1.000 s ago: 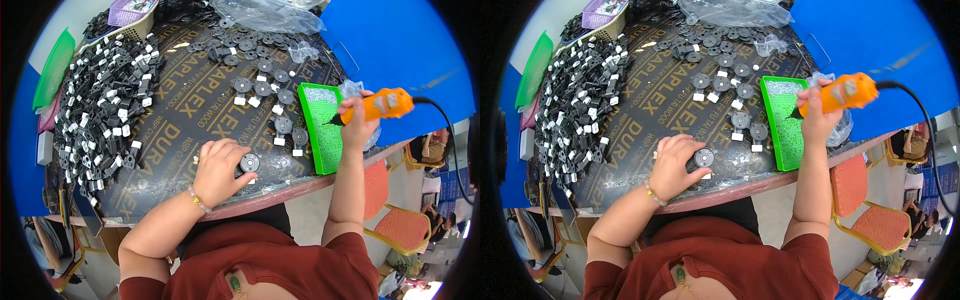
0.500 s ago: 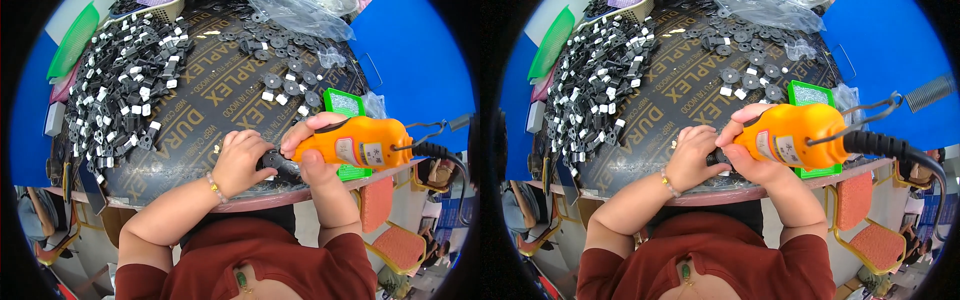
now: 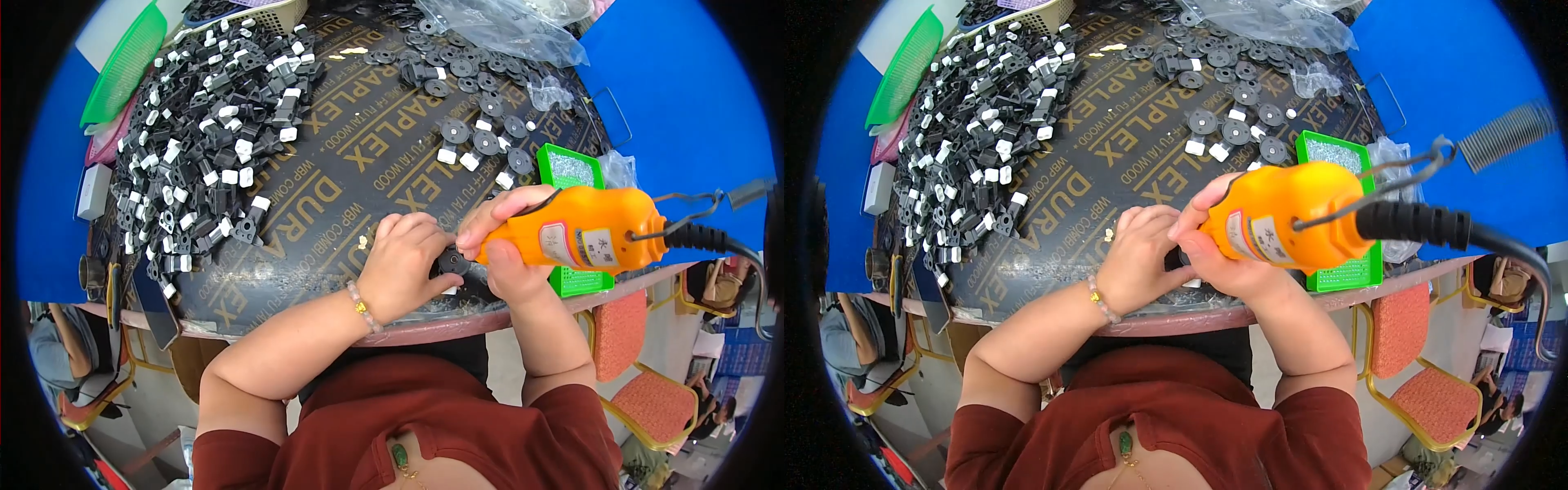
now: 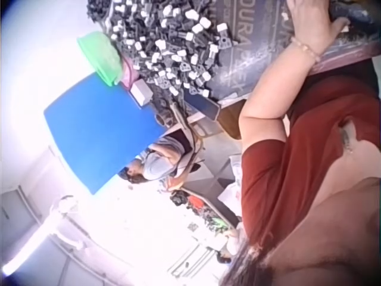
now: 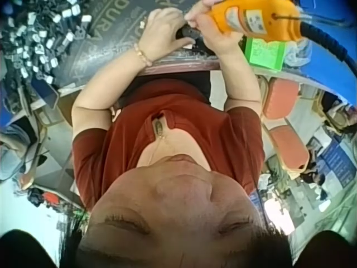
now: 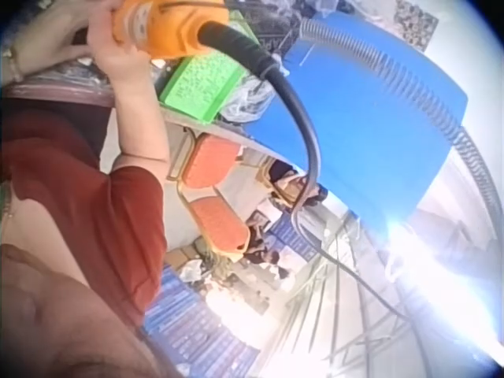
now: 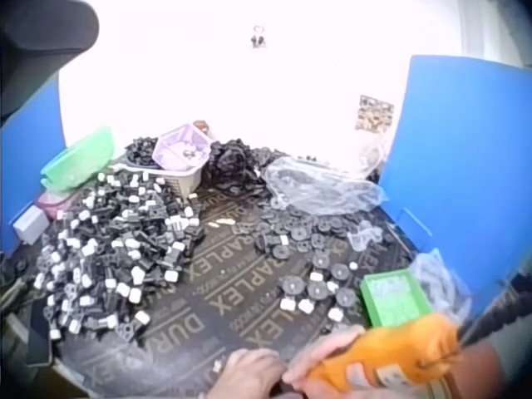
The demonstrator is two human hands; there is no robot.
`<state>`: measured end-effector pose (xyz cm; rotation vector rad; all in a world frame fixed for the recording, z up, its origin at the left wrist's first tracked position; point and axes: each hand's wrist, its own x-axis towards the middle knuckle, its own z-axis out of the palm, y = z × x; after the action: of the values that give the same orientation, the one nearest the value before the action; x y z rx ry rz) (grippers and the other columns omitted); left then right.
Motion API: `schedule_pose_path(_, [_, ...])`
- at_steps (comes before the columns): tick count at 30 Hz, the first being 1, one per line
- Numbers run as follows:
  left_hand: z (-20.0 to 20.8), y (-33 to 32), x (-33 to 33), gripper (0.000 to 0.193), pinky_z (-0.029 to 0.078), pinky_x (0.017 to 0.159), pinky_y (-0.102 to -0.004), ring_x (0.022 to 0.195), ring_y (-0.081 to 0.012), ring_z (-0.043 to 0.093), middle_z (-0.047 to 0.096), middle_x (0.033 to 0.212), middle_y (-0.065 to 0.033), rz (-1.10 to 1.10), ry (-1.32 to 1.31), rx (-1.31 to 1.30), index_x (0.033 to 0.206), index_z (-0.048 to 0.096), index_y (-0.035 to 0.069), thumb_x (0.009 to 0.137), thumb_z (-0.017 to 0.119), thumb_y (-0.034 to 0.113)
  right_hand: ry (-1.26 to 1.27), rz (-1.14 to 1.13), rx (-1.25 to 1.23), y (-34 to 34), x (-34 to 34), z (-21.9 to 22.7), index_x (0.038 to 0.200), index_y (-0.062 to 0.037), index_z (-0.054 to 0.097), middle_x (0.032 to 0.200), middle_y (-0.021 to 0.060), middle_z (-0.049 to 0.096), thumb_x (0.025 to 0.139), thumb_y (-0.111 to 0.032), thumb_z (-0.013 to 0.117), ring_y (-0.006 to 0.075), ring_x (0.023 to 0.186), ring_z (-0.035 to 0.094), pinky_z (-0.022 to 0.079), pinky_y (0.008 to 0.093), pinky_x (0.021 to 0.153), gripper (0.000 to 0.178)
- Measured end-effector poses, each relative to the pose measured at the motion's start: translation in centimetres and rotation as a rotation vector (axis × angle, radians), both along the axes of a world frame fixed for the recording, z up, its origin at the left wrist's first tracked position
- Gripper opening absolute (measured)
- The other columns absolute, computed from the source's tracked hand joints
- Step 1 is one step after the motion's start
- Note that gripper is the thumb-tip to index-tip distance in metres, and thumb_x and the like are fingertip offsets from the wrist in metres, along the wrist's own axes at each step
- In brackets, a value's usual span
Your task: Assemble small mechanical components using an electric screwdriver on a workbench.
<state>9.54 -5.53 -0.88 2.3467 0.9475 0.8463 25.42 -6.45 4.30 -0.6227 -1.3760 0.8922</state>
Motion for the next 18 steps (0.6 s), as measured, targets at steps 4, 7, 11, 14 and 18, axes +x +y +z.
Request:
schedule_pose_path(4, [0.4,-0.1,0.1,0.047,0.035,0.099,-0.0434,0.112,-0.0257,0.056,0.065,0.104,-0.0070,0.012,-0.001,-0.009,0.104,0.069,0.009,0.066,0.085,0.031,-0.006,-0.026,0.012,-0.1,0.0,-0.3,0.109,-0.0046,0.045,0.077,0.0120,0.064,0.091,-0.023,0.073,0.0174,0.062,0.060,0.052,0.0291,0.058,0.038])
schedule_pose_path(7, [0.4,0.1,0.1,0.048,0.036,0.098,-0.0432,0.111,-0.0257,0.057,0.066,0.102,-0.0069,0.003,0.010,0.022,0.105,0.069,0.009,0.066,0.085,0.032,-0.072,-0.071,0.024,-0.1,0.5,-0.6,0.113,-0.0035,0.045,0.076,0.0128,0.064,0.092,-0.025,0.072,0.0172,0.061,0.060,0.052,0.0292,0.057,0.040])
schedule_pose_path(11, [0.3,0.0,-0.2,0.051,0.036,0.100,-0.0445,0.118,-0.0278,0.056,0.067,0.108,-0.0093,-0.020,0.062,-0.004,0.111,0.068,0.008,0.068,0.085,0.030,0.165,0.108,0.021,0.3,3.0,0.3,0.121,-0.0014,0.047,0.081,0.0114,0.066,0.090,-0.006,0.068,0.0130,0.066,0.061,0.050,0.0234,0.060,0.038])
schedule_pose_path(14, [0.3,-0.2,-0.2,0.049,0.035,0.102,-0.0451,0.122,-0.0285,0.055,0.069,0.107,-0.0089,-0.008,0.063,0.014,0.109,0.070,0.008,0.068,0.085,0.031,0.044,-0.213,0.072,0.7,8.0,1.8,0.118,-0.0022,0.049,0.078,0.0094,0.065,0.091,-0.011,0.068,0.0129,0.062,0.061,0.050,0.0237,0.055,0.034])
schedule_pose_path(18, [0.5,-0.1,0.1,0.049,0.035,0.102,-0.0457,0.121,-0.0286,0.055,0.069,0.108,-0.0075,-0.003,0.063,0.046,0.109,0.070,0.008,0.069,0.084,0.033,-0.180,-0.671,-0.057,1.2,14.2,1.8,0.114,-0.0020,0.051,0.077,0.0083,0.065,0.091,-0.014,0.069,0.0124,0.062,0.062,0.050,0.0245,0.056,0.031])
